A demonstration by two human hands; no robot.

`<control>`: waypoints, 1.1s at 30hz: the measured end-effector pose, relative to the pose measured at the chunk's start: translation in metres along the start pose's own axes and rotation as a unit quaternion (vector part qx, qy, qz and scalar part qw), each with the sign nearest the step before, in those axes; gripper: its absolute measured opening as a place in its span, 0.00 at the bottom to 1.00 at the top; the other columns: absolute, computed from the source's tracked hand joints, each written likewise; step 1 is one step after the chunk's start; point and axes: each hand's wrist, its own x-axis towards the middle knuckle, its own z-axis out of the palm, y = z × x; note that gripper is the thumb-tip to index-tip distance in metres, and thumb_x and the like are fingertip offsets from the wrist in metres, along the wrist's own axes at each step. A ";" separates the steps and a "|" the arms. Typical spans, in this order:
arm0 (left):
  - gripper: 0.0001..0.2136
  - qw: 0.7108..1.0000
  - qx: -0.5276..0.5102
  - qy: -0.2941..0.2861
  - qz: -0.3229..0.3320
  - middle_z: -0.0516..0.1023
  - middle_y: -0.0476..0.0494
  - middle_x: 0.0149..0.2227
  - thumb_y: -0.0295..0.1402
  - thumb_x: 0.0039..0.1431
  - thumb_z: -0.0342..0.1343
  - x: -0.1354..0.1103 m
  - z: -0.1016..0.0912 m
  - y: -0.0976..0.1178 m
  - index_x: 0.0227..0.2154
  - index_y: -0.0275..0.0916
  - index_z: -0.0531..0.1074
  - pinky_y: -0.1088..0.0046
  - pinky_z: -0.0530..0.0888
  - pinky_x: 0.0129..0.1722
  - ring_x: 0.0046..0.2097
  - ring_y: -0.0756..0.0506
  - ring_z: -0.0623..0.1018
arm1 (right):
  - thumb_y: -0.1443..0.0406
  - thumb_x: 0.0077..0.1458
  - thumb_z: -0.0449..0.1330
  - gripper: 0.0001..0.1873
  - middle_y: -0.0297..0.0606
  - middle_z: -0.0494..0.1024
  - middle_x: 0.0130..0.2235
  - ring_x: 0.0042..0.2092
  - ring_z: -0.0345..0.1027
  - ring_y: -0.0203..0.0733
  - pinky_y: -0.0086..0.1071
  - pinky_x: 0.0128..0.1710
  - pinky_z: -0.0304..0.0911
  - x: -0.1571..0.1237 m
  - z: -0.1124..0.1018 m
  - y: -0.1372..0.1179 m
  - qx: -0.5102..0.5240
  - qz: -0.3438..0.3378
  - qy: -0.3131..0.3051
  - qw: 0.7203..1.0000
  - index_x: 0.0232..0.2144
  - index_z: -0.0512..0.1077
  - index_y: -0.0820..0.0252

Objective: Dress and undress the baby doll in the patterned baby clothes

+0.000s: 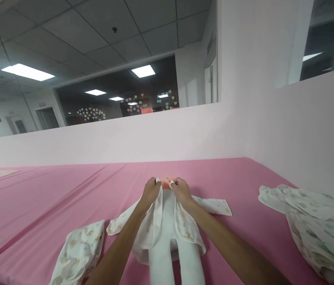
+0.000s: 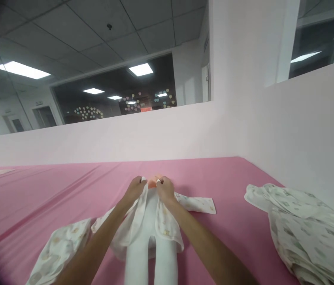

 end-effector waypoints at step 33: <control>0.15 0.953 0.290 -0.018 0.091 0.81 0.43 0.38 0.32 0.67 0.41 -0.012 0.031 -0.010 0.48 0.45 0.71 0.71 0.61 0.31 0.38 0.42 0.79 | 0.55 0.58 0.57 0.13 0.34 0.78 0.34 0.40 0.69 0.45 0.34 0.41 0.62 -0.011 -0.005 0.017 0.208 -0.015 -0.109 0.972 0.32 0.75 0.56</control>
